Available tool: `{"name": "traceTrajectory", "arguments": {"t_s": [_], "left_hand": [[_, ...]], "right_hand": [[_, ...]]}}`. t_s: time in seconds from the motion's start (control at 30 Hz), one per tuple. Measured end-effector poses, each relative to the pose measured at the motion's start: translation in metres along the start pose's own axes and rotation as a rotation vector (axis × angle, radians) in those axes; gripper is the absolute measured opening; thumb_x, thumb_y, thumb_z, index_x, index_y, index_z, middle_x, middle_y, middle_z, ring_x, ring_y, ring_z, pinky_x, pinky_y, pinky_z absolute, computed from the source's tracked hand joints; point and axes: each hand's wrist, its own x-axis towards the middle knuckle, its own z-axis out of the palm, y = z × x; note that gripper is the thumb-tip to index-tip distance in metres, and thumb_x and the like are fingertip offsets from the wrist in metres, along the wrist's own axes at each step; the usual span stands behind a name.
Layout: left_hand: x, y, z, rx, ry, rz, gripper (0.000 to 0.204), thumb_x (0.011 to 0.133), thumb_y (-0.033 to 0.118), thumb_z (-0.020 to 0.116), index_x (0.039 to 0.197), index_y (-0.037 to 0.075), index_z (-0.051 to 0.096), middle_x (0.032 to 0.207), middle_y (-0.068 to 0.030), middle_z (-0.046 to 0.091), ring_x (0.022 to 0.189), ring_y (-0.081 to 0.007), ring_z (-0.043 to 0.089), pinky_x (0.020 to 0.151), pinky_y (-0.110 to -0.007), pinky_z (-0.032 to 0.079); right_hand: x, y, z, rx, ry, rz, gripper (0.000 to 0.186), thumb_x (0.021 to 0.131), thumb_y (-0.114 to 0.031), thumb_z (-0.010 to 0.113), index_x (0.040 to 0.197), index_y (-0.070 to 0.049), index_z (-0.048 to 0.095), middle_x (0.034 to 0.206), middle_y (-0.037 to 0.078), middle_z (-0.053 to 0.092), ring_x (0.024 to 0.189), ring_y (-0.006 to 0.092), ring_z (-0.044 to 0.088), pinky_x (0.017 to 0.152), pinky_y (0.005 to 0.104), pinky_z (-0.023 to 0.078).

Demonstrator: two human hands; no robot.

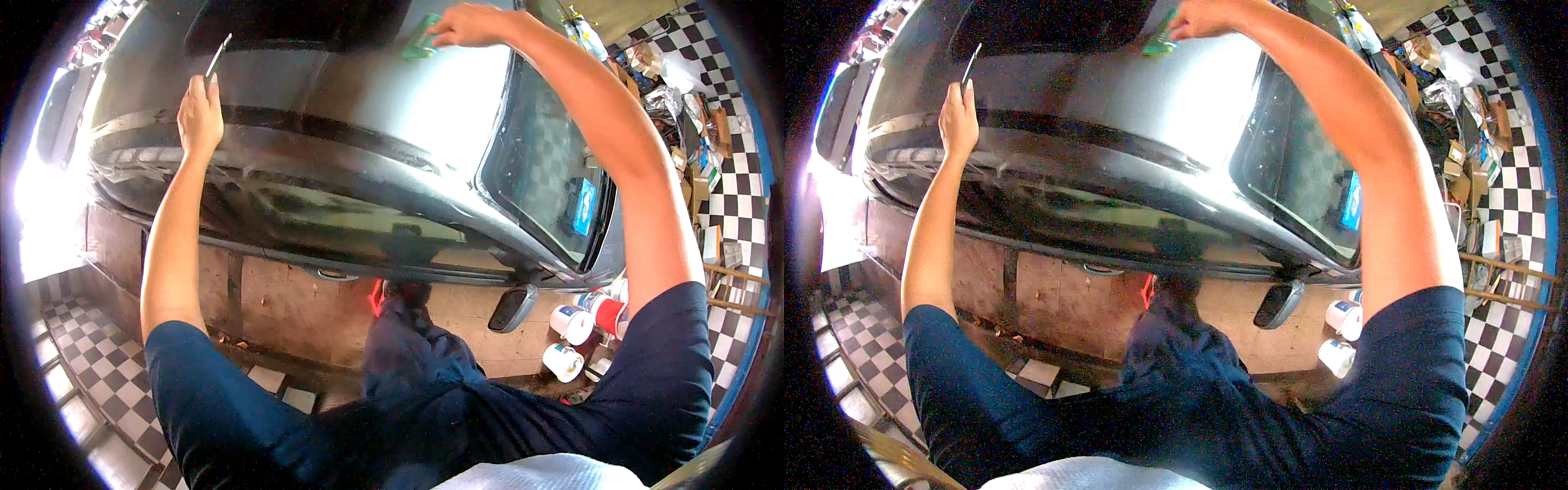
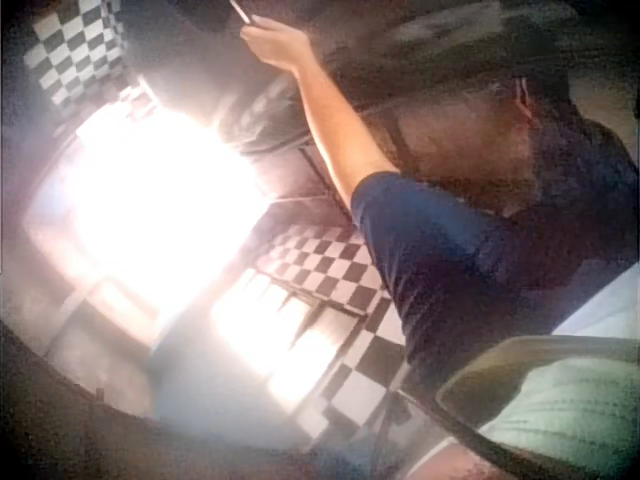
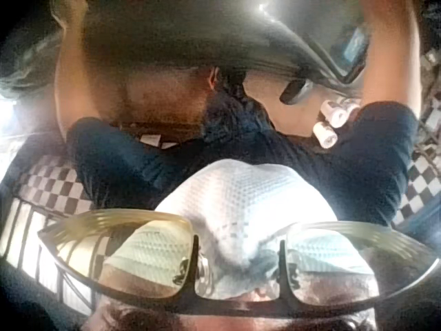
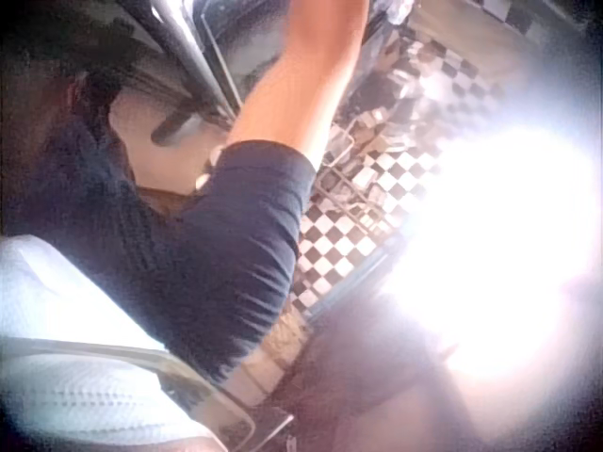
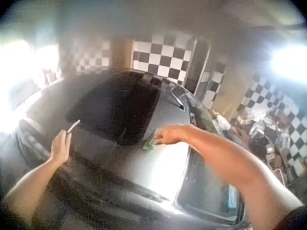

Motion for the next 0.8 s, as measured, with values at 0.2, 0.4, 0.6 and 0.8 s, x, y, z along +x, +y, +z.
{"name": "traceTrajectory", "arguments": {"t_s": [0.2, 0.4, 0.6, 0.8], "left_hand": [[0.002, 0.009, 0.001, -0.022, -0.009, -0.02, 0.03, 0.094, 0.031, 0.041, 0.093, 0.002, 0.046, 0.091, -0.0206, 0.058, 0.088, -0.0392, 0.055, 0.074, -0.047, 0.042], [0.003, 0.003, 0.011, -0.045, 0.007, -0.013, 0.034, 0.094, 0.035, 0.038, 0.097, 0.002, 0.046, 0.092, -0.0211, 0.058, 0.088, -0.0397, 0.055, 0.074, -0.047, 0.042], [0.004, -0.004, 0.009, -0.014, 0.009, -0.024, 0.033, 0.094, 0.036, 0.038, 0.097, 0.004, 0.046, 0.088, -0.0203, 0.058, 0.085, -0.0396, 0.055, 0.072, -0.047, 0.042], [0.003, -0.011, 0.008, -0.032, 0.027, 0.013, 0.034, 0.095, 0.037, 0.038, 0.097, 0.004, 0.045, 0.088, -0.0206, 0.058, 0.083, -0.041, 0.055, 0.071, -0.047, 0.042]], "right_hand": [[-0.067, 0.047, 0.054, 0.05, -0.078, 0.149, 0.037, 0.083, -0.044, 0.055, 0.107, -0.017, 0.063, 0.092, 0.01, 0.066, 0.086, 0.0254, 0.063, 0.078, 0.0385, 0.048], [-0.126, 0.064, 0.044, -0.126, -0.364, 0.213, 0.051, 0.079, -0.049, 0.057, 0.116, -0.014, 0.059, 0.11, 0.015, 0.061, 0.105, 0.0317, 0.056, 0.088, 0.0411, 0.044], [-0.029, 0.029, -0.013, 0.062, 0.142, 0.103, 0.055, 0.082, -0.047, 0.056, 0.128, -0.017, 0.049, 0.115, 0.016, 0.058, 0.108, 0.0283, 0.055, 0.092, 0.0372, 0.041], [0.011, 0.008, -0.022, -0.002, -0.017, 0.058, 0.055, 0.082, -0.054, 0.052, 0.126, -0.021, 0.051, 0.115, 0.013, 0.059, 0.098, 0.0266, 0.058, 0.084, 0.0369, 0.046]]}}
